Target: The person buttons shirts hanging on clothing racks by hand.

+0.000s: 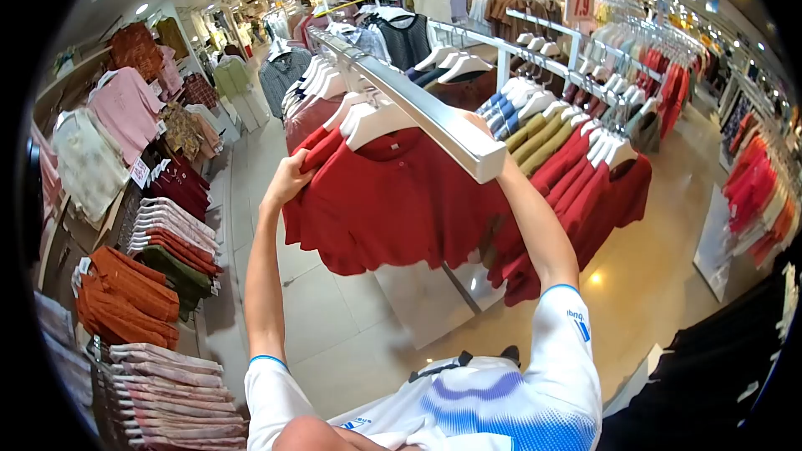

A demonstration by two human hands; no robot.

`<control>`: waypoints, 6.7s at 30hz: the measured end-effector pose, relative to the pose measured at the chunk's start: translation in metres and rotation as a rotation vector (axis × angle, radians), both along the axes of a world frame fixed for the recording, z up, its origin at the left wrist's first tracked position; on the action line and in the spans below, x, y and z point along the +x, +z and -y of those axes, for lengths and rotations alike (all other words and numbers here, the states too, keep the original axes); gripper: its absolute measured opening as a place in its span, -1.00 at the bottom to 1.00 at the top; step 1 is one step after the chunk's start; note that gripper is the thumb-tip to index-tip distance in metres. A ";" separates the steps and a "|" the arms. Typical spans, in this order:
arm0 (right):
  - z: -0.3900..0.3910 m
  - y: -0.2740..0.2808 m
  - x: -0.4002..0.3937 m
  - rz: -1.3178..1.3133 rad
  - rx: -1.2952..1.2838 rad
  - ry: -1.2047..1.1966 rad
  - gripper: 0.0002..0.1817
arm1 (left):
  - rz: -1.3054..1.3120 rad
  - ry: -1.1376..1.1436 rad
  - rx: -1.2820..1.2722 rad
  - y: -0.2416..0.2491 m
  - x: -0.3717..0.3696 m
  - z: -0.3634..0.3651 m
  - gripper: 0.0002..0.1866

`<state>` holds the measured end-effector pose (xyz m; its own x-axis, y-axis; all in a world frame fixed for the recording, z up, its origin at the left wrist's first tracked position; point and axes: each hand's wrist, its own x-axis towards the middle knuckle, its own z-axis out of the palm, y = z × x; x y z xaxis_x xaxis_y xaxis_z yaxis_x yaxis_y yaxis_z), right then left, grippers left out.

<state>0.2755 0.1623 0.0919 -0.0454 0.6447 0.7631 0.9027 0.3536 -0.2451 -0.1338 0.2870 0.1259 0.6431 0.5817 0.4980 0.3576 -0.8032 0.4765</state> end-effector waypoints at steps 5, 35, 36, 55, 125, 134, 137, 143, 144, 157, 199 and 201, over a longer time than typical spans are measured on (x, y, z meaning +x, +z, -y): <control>0.000 0.011 -0.005 0.006 -0.008 0.098 -0.62 | -0.035 0.096 0.123 -0.007 0.004 -0.008 -0.74; 0.306 -0.026 0.290 0.174 -0.070 -0.553 -0.51 | 0.025 -0.376 0.383 -0.037 0.332 0.301 -0.73; 0.303 -0.030 0.299 0.174 -0.043 -0.533 -0.51 | 0.008 -0.355 0.381 -0.034 0.358 0.308 -0.72; 0.318 -0.004 0.322 0.329 0.315 -0.365 -0.66 | -0.143 0.197 0.486 -0.017 0.544 0.337 -0.71; 0.271 -0.029 0.376 0.071 0.204 -0.293 -0.69 | -0.031 0.412 0.538 -0.049 0.297 0.435 -0.50; 0.352 0.007 0.264 -0.180 -0.067 0.045 -0.73 | 0.077 0.249 0.451 -0.044 0.333 0.427 -0.41; 0.351 0.014 0.236 -0.130 -0.227 0.289 -0.69 | 0.079 0.263 0.420 -0.051 0.338 0.423 -0.35; 0.344 0.023 0.199 -0.113 -0.401 0.653 -0.75 | 0.083 0.437 0.514 -0.047 0.323 0.429 -0.38; 0.346 0.026 0.190 -0.029 -0.418 0.611 -0.69 | 0.073 0.477 0.537 -0.047 0.318 0.430 -0.40; 0.284 0.046 0.096 0.184 -0.210 0.582 -0.16 | 0.056 0.676 0.637 -0.018 0.240 0.388 -0.42; -0.024 0.061 -0.014 -0.093 -0.498 0.831 -0.52 | -0.111 0.856 0.394 0.025 0.132 0.199 -0.67; -0.025 0.061 -0.016 -0.124 -0.442 0.838 -0.52 | -0.125 0.871 0.392 0.024 0.131 0.196 -0.68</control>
<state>0.2591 0.1874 0.1527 -0.5584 0.6703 0.4889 0.3569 0.7260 -0.5878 -0.0024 0.0914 0.1495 0.1259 0.6867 0.7159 0.9338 -0.3258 0.1482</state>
